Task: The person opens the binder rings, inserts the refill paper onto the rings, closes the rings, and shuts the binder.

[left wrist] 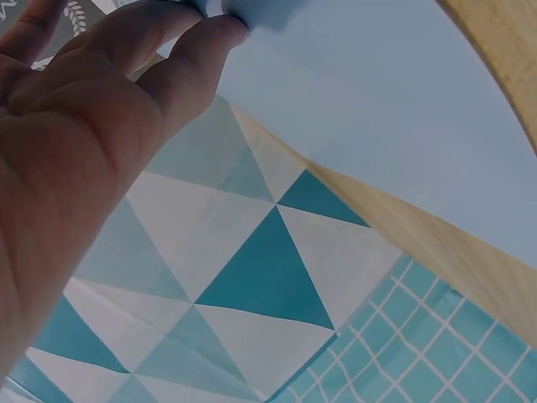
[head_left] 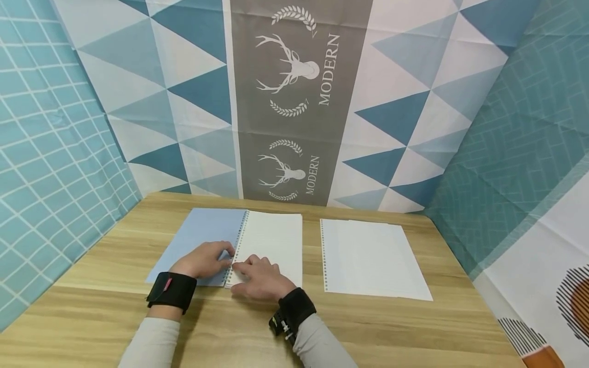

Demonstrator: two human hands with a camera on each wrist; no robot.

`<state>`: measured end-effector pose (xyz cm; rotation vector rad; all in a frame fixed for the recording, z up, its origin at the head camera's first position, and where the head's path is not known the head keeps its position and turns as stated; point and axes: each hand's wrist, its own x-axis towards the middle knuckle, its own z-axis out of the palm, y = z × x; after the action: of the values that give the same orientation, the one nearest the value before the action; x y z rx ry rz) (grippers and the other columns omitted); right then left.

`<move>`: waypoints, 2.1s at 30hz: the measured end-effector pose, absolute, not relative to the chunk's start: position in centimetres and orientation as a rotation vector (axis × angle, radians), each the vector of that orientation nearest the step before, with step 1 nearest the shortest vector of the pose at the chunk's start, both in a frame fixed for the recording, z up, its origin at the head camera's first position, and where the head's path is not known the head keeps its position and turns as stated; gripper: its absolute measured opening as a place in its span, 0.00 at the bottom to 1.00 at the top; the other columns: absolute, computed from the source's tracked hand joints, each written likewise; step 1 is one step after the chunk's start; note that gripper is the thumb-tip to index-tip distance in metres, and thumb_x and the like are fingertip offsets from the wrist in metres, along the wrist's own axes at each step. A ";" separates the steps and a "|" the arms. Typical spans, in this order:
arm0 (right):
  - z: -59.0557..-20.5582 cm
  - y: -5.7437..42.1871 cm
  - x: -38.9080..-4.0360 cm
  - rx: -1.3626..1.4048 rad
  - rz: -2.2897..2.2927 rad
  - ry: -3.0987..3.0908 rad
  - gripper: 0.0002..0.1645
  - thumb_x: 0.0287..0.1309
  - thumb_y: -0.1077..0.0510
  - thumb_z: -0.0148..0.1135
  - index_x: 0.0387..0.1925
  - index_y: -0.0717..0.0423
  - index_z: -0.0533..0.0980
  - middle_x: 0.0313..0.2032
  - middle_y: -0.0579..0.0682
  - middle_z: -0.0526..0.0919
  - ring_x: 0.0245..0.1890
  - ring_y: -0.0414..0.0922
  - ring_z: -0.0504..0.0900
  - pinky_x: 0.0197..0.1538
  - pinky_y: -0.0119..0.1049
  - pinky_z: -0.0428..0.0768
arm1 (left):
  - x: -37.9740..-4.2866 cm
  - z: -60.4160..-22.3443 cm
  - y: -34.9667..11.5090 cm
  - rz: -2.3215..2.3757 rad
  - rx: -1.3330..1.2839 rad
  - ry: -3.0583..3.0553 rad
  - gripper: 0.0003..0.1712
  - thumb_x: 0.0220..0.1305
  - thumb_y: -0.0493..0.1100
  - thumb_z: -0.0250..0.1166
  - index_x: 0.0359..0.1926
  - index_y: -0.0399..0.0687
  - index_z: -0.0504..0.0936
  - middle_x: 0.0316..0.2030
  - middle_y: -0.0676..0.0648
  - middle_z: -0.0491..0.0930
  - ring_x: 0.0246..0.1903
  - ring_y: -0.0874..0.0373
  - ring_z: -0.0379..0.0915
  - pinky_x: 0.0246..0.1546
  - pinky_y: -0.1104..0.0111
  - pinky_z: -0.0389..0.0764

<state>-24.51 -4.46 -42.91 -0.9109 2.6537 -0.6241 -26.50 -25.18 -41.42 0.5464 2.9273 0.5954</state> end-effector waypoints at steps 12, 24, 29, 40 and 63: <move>-43.1 -4.8 -24.7 -0.920 -0.581 2.660 0.39 0.67 0.34 0.58 0.76 0.26 0.60 0.55 0.40 0.71 0.48 0.39 0.66 0.47 0.37 0.62 | -26.7 -41.5 -25.2 0.601 0.520 2.926 0.06 0.68 0.39 0.65 0.45 0.49 0.82 0.48 0.42 0.84 0.47 0.48 0.78 0.48 0.50 0.77; -43.0 -5.0 -24.2 -0.950 -0.516 2.701 0.40 0.65 0.35 0.60 0.76 0.27 0.60 0.58 0.41 0.72 0.49 0.40 0.67 0.47 0.37 0.62 | -26.4 -41.2 -25.1 0.633 0.519 2.904 0.08 0.69 0.38 0.62 0.46 0.46 0.82 0.51 0.40 0.84 0.53 0.44 0.78 0.53 0.48 0.77; -42.5 -5.0 -23.5 -1.013 -0.416 2.710 0.41 0.66 0.36 0.61 0.76 0.25 0.59 0.60 0.42 0.71 0.49 0.40 0.66 0.47 0.36 0.64 | -26.3 -41.3 -25.6 0.671 0.546 2.850 0.14 0.66 0.38 0.63 0.52 0.45 0.82 0.62 0.33 0.77 0.69 0.31 0.66 0.65 0.39 0.70; -41.3 -3.5 -23.8 -1.132 -0.390 2.537 0.32 0.69 0.37 0.57 0.72 0.33 0.68 0.65 0.43 0.70 0.61 0.41 0.68 0.60 0.45 0.70 | -26.0 -41.0 -26.5 0.762 0.503 2.694 0.30 0.56 0.42 0.73 0.62 0.47 0.78 0.75 0.23 0.53 0.75 0.25 0.48 0.68 0.34 0.62; -41.1 -3.9 -23.3 -1.242 -0.089 2.602 0.36 0.69 0.33 0.55 0.75 0.30 0.63 0.69 0.44 0.66 0.64 0.44 0.66 0.57 0.42 0.73 | -26.0 -40.9 -26.5 0.804 0.427 2.647 0.32 0.57 0.39 0.73 0.63 0.48 0.76 0.77 0.25 0.49 0.76 0.25 0.43 0.71 0.33 0.55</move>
<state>-23.29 -3.86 -41.14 -1.2422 2.6018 -0.0892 -26.03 -26.54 -40.93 0.4272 2.6465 0.8041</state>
